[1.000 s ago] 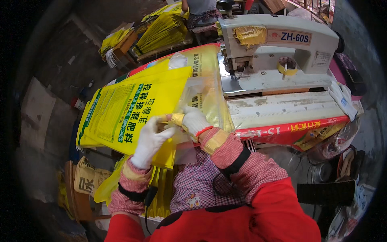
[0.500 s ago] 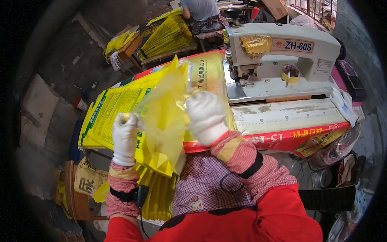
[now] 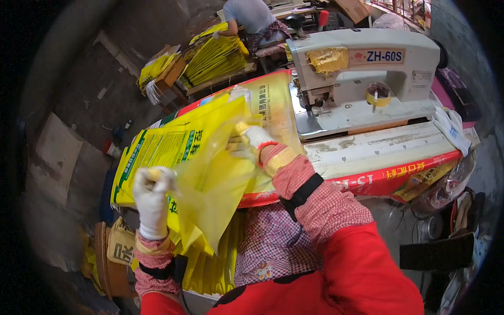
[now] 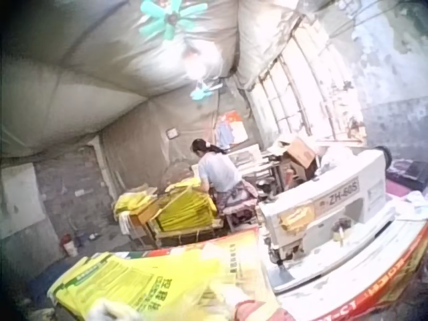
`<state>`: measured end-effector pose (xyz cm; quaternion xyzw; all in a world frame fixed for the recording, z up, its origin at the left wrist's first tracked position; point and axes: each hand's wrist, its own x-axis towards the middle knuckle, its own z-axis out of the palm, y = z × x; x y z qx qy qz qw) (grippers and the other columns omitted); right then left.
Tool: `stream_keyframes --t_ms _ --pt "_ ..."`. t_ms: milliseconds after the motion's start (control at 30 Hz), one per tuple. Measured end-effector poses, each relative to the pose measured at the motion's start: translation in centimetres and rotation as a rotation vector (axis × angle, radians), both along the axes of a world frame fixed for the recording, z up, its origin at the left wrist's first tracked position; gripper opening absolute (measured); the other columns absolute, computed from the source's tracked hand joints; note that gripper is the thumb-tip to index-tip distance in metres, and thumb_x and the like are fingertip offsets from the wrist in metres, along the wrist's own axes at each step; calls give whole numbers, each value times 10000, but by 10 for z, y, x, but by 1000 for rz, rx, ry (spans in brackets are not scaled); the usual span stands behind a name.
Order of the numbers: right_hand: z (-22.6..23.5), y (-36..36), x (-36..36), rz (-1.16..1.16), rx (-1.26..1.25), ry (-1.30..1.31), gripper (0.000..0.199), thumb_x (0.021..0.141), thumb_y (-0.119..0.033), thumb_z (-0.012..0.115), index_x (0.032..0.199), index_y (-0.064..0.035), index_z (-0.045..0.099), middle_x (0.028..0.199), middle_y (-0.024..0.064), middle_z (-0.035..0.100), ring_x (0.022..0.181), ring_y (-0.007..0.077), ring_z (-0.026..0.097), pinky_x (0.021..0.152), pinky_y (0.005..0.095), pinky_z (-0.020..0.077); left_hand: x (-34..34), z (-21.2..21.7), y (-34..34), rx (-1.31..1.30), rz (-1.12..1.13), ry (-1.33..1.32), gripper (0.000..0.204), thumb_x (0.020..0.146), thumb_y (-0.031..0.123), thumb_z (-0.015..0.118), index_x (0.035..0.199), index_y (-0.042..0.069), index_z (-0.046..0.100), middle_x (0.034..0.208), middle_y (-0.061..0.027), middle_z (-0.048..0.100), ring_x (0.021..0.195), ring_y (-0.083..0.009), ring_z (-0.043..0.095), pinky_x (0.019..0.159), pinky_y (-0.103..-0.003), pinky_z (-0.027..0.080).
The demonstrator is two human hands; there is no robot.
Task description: Folding, aligning, and stacking yellow plastic fertilizer bags next to a sewing machine in a manufacturing facility.
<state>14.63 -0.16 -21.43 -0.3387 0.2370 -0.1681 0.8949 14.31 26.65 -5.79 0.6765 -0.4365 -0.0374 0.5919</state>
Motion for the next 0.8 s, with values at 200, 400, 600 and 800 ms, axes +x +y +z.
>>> stream_keyframes --t_ms 200,400,600,800 --pt "38 30 0 -81 -1104 265 831 852 -698 204 950 30 594 698 206 595 650 284 596 600 380 474 -45 -59 -6 828 -721 -491 150 784 162 612 731 44 536 675 -135 522 675 -330 547 605 -365 441" --pt "50 89 2 -154 -568 -93 373 886 -360 477 1136 -90 536 1080 121 617 916 250 602 730 400 479 -17 17 -53 599 -518 -648 216 726 191 697 864 52 605 726 -109 576 677 -301 563 630 -355 463" --pt "81 104 -31 187 -1424 113 355 838 -263 506 1142 -82 537 1106 115 598 1019 266 556 857 372 438 9 26 -132 464 9 -1621 258 587 209 718 771 90 581 886 -65 557 856 -259 543 738 -378 426" --pt "4 123 -29 -321 -1163 -550 439 860 -414 483 1155 -95 542 1054 158 607 965 298 573 833 377 443 -2 2 -125 996 -487 -1260 30 730 105 572 746 83 561 742 -93 565 737 -260 590 621 -344 477"
